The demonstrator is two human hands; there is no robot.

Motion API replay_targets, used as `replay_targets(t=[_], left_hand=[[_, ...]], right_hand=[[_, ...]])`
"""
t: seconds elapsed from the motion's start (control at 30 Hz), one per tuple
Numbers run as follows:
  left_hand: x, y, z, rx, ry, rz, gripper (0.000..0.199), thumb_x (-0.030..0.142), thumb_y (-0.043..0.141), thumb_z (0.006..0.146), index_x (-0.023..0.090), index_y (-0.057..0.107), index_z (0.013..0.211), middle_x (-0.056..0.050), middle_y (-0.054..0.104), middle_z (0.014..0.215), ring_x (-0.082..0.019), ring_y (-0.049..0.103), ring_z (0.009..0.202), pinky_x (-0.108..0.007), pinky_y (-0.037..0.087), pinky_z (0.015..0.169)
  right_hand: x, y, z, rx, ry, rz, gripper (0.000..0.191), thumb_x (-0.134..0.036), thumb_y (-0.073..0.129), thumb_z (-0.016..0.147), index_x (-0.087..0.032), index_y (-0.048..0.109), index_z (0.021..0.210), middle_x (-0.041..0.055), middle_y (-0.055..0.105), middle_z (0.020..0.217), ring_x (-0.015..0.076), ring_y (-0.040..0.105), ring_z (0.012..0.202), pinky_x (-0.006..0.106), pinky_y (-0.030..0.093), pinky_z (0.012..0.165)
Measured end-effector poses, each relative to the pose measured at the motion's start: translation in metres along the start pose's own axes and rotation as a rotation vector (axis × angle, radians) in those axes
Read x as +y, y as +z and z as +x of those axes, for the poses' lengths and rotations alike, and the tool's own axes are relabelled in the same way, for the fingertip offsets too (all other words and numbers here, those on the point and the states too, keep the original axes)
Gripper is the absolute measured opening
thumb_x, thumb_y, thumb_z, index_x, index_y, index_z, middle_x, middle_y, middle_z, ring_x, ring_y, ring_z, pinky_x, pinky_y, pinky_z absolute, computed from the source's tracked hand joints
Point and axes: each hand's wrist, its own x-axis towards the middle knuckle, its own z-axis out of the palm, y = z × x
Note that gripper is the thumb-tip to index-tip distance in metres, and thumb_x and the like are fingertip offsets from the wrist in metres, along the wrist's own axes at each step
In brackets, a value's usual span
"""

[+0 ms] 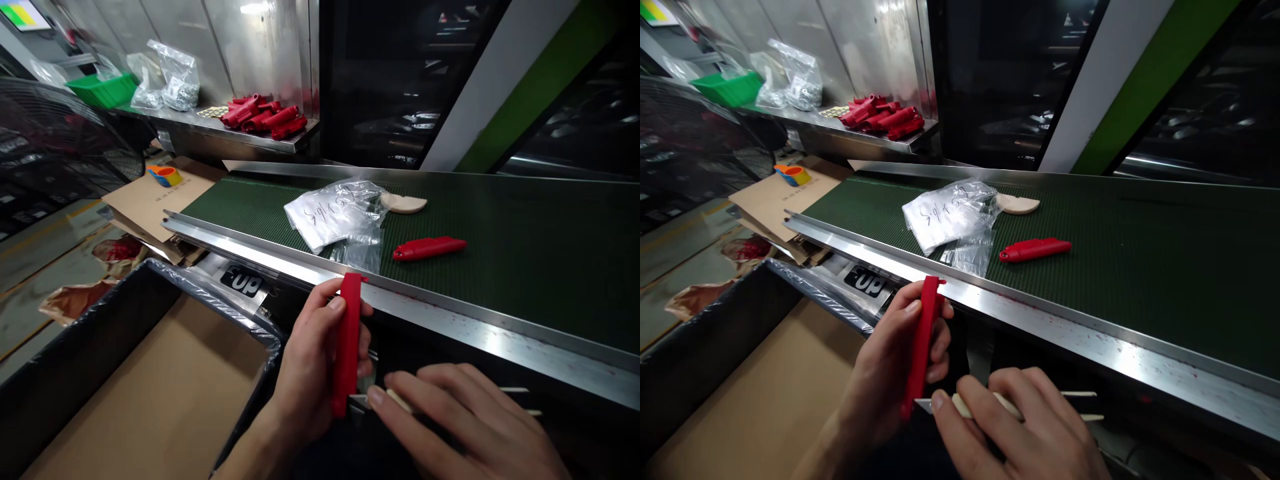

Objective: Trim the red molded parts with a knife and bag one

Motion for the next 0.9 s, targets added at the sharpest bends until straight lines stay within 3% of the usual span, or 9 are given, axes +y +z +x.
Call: replay_targets(t=[0.1, 0.2, 0.3, 0.47, 0.6, 0.9], left_hand=[[0.003, 0.002, 0.002, 0.013, 0.013, -0.02, 0.02, 0.027, 0.046, 0.096, 0.022, 0.053, 0.115, -0.003, 0.056, 0.095, -0.008, 0.046, 0.062, -0.017, 0.038, 0.047], [0.004, 0.002, 0.001, 0.017, 0.018, -0.008, 0.02, 0.028, 0.045, 0.097, 0.023, 0.053, 0.114, -0.003, 0.056, 0.095, -0.009, 0.046, 0.062, -0.017, 0.038, 0.048], [-0.001, 0.001, -0.004, 0.038, 0.012, -0.003, 0.019, 0.028, 0.047, 0.096, 0.023, 0.053, 0.113, -0.002, 0.055, 0.097, -0.008, 0.046, 0.062, -0.017, 0.039, 0.046], [-0.01, -0.003, -0.015, 0.008, 0.017, 0.132, 0.029, 0.021, 0.069, 0.085, 0.025, 0.052, 0.108, 0.002, 0.053, 0.093, -0.004, 0.047, 0.056, -0.015, 0.041, 0.046], [-0.013, -0.005, -0.024, -0.011, -0.033, 0.217, 0.031, 0.026, 0.071, 0.084, 0.025, 0.048, 0.106, 0.004, 0.052, 0.087, -0.001, 0.044, 0.048, -0.015, 0.039, 0.044], [-0.015, -0.004, -0.033, 0.01, -0.075, 0.241, 0.038, 0.034, 0.073, 0.082, 0.025, 0.046, 0.107, 0.003, 0.053, 0.09, -0.002, 0.045, 0.05, -0.016, 0.039, 0.045]], right_hand=[[0.001, -0.002, -0.005, 0.02, 0.008, 0.051, 0.034, -0.006, 0.058, 0.086, -0.021, 0.069, 0.115, 0.0024, 0.069, 0.107, 0.0176, 0.058, 0.084, 0.032, 0.044, 0.066], [0.004, -0.01, -0.007, 0.113, 0.122, 0.124, 0.041, -0.002, 0.054, 0.086, -0.02, 0.065, 0.12, 0.006, 0.063, 0.114, 0.02, 0.057, 0.097, 0.034, 0.046, 0.075], [0.007, -0.016, -0.005, 0.114, 0.204, 0.135, 0.044, 0.001, 0.05, 0.086, -0.019, 0.062, 0.124, 0.008, 0.06, 0.113, 0.0201, 0.058, 0.101, 0.034, 0.046, 0.078], [0.014, -0.016, 0.004, 0.044, 0.186, 0.157, 0.046, 0.002, 0.051, 0.085, -0.015, 0.058, 0.127, 0.0099, 0.059, 0.117, 0.018, 0.058, 0.107, 0.031, 0.049, 0.084], [0.018, -0.014, 0.01, 0.076, 0.202, 0.108, 0.039, 0.0, 0.051, 0.088, -0.013, 0.059, 0.125, 0.0097, 0.06, 0.114, 0.0156, 0.057, 0.103, 0.031, 0.045, 0.088], [0.019, -0.013, 0.015, 0.075, 0.204, 0.07, 0.039, -0.003, 0.051, 0.089, -0.013, 0.061, 0.125, 0.0114, 0.061, 0.113, 0.0206, 0.055, 0.1, 0.036, 0.042, 0.08]])
